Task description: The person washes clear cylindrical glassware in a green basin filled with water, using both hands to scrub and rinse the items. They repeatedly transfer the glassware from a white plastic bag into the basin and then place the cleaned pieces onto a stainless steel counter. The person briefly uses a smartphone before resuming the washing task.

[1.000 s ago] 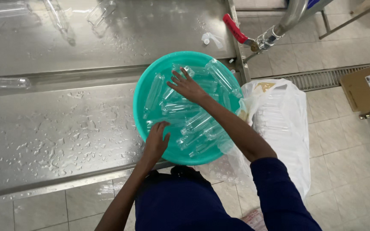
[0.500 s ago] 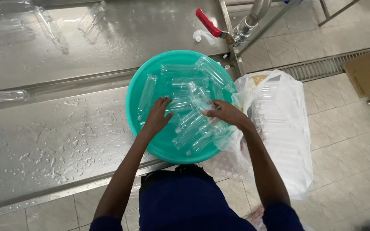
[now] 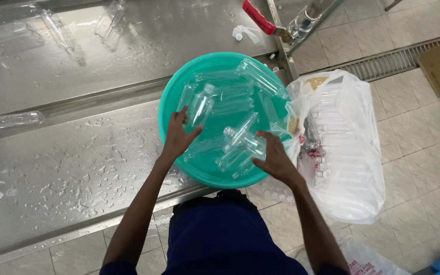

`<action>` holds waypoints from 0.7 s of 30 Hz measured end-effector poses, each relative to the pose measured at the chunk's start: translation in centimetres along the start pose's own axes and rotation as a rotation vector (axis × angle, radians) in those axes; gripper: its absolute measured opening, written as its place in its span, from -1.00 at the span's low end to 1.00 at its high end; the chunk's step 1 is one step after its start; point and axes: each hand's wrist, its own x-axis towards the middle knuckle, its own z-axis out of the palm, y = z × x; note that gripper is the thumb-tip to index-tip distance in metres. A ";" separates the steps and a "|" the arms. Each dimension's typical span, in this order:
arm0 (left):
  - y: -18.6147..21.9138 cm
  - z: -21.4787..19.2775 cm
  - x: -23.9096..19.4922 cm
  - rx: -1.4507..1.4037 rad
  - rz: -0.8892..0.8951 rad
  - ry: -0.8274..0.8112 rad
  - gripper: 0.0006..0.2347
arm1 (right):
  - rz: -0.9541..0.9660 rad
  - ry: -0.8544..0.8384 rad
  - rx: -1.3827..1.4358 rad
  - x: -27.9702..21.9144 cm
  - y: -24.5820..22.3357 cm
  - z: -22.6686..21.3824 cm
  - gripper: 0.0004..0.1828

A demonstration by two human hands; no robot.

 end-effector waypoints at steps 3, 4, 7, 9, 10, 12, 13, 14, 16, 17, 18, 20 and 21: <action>0.4 -0.7 -3.5 -0.404 -0.240 -0.004 -0.14 | -0.246 0.023 -0.565 2.8 0.1 -2.0 -0.11; 1.0 -0.6 -4.8 -0.497 -0.317 -0.104 -0.21 | -0.163 -0.056 -0.580 3.7 -1.2 -2.8 -0.03; 0.5 -0.5 -5.7 -0.454 -0.277 -0.291 -0.29 | -0.022 -0.137 -0.452 6.4 -2.2 -4.6 -0.06; -0.3 -0.2 -4.7 -0.322 -0.168 -0.373 -0.29 | 0.041 -0.149 -0.312 7.4 -3.0 -5.6 -0.13; -0.6 0.2 -3.6 -0.032 -0.089 -0.485 -0.24 | -0.101 -0.245 -0.401 7.8 -3.9 -6.1 -0.17; -0.9 0.8 -3.0 0.247 -0.032 -0.580 -0.18 | -0.247 -0.369 -0.493 9.1 -4.4 -6.8 -0.19; -0.8 1.0 -2.3 0.301 -0.002 -0.717 -0.10 | -0.332 -0.439 -0.686 10.3 -4.0 -7.3 -0.18; -0.6 1.1 -1.5 0.355 0.029 -0.854 -0.02 | -0.418 -0.508 -0.879 11.5 -3.6 -8.0 -0.13; 0.0 1.1 0.6 0.350 -0.008 -0.875 -0.07 | -0.330 -0.671 -0.910 14.4 -4.4 -7.6 -0.04; 0.4 1.2 1.4 0.342 -0.048 -0.907 -0.13 | -0.232 -0.838 -0.928 15.5 -4.6 -7.3 0.06; 0.4 1.5 1.6 0.345 -0.042 -0.913 -0.13 | -0.227 -0.833 -0.923 16.6 -4.6 -6.7 0.06; 0.3 2.2 2.1 0.311 -0.160 -0.924 -0.03 | -0.229 -0.976 -1.021 18.7 -4.5 -5.5 0.23; 0.2 2.5 2.1 0.314 -0.158 -0.926 -0.03 | -0.228 -0.973 -1.019 19.1 -4.2 -5.4 0.23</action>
